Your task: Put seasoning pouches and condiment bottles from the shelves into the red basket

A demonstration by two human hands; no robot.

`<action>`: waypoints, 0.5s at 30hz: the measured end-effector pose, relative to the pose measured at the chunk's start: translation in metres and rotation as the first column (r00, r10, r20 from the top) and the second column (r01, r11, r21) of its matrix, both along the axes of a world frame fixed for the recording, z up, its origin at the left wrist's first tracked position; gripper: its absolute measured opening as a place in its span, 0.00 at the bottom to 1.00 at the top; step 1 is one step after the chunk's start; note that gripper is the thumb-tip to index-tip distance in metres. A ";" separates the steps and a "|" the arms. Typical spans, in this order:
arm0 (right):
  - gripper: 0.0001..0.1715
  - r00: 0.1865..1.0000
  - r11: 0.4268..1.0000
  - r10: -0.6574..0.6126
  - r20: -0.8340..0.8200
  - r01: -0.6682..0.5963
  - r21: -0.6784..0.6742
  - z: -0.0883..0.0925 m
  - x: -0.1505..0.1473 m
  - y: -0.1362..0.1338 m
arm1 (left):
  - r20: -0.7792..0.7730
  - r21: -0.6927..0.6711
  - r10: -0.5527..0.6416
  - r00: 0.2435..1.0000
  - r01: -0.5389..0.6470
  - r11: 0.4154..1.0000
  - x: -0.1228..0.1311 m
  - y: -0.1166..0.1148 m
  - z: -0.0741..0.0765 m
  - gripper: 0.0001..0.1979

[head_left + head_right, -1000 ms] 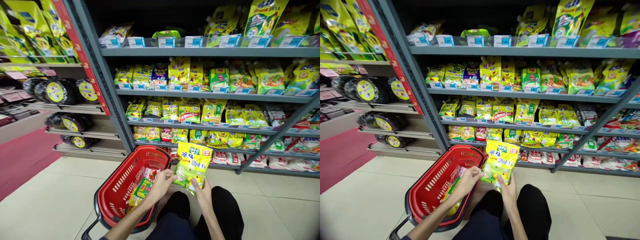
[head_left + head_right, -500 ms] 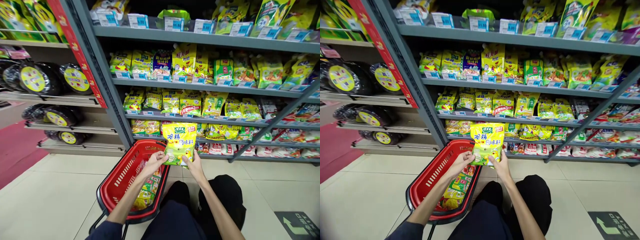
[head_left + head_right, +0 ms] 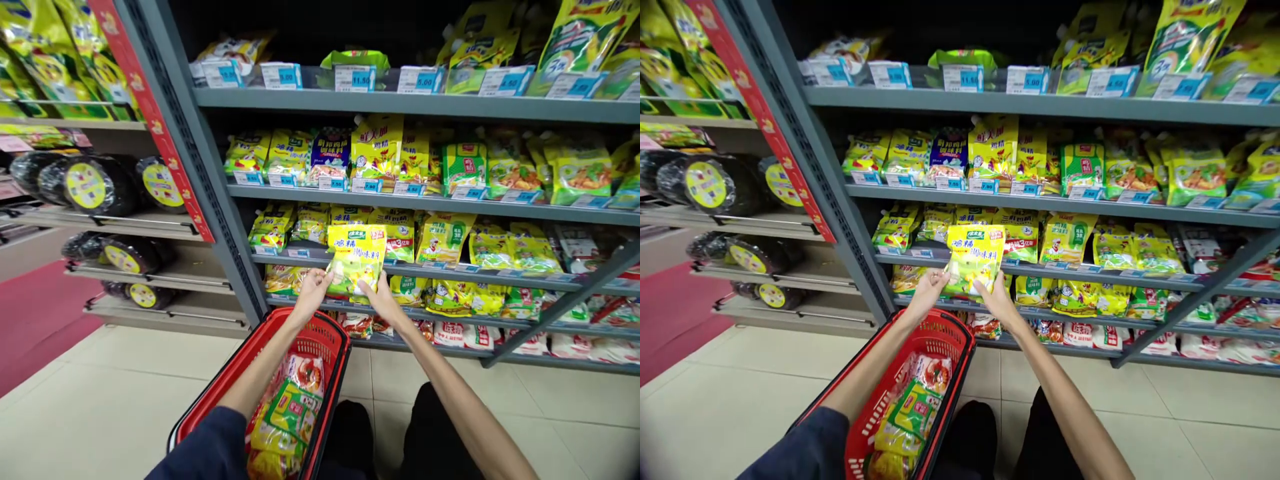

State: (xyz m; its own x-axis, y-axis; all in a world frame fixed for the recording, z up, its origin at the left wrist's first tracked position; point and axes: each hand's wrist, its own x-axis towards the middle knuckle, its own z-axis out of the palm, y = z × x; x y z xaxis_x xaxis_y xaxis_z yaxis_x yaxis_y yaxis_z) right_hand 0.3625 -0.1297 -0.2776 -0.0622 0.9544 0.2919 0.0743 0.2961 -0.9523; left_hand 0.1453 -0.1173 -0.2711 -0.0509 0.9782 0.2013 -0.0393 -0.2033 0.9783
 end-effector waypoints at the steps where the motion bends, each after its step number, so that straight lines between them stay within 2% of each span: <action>1: 0.41 0.999 1.000 0.023 0.044 -0.023 0.011 0.017 0.002 0.022 | -0.029 0.033 -0.009 1.000 0.010 0.999 -0.001 0.024 0.014 0.28; 4: 0.42 0.980 0.997 -0.040 0.193 0.026 0.073 0.059 0.008 0.087 | -0.198 0.047 0.000 0.980 0.009 0.999 -0.001 0.088 0.048 0.30; 6: 0.43 0.955 0.993 -0.108 0.275 0.092 0.069 0.071 0.008 0.120 | -0.297 0.016 0.056 0.953 -0.054 0.998 -0.002 0.117 0.058 0.31; 9: 0.41 0.937 0.990 -0.138 0.321 0.140 0.017 0.062 0.007 0.141 | -0.327 -0.025 0.078 0.942 -0.091 0.996 -0.003 0.132 0.051 0.31; 13: 0.39 0.973 0.996 -0.088 0.213 0.080 0.050 0.030 0.008 0.127 | -0.275 0.032 -0.007 0.961 0.016 0.999 -0.011 0.116 0.028 0.29; 15: 0.39 0.979 0.997 -0.062 0.196 0.051 0.065 0.025 0.009 0.120 | -0.239 0.058 -0.030 0.971 0.046 0.997 -0.014 0.109 0.024 0.29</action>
State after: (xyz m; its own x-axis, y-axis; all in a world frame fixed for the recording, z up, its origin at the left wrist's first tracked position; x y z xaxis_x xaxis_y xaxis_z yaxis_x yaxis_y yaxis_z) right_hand 0.3716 -0.0093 -0.2527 -0.0707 0.9395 0.3351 0.2774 0.3412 -0.8981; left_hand 0.1317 -0.0086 -0.2468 0.0427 0.9637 0.2636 0.1842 -0.2669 0.9460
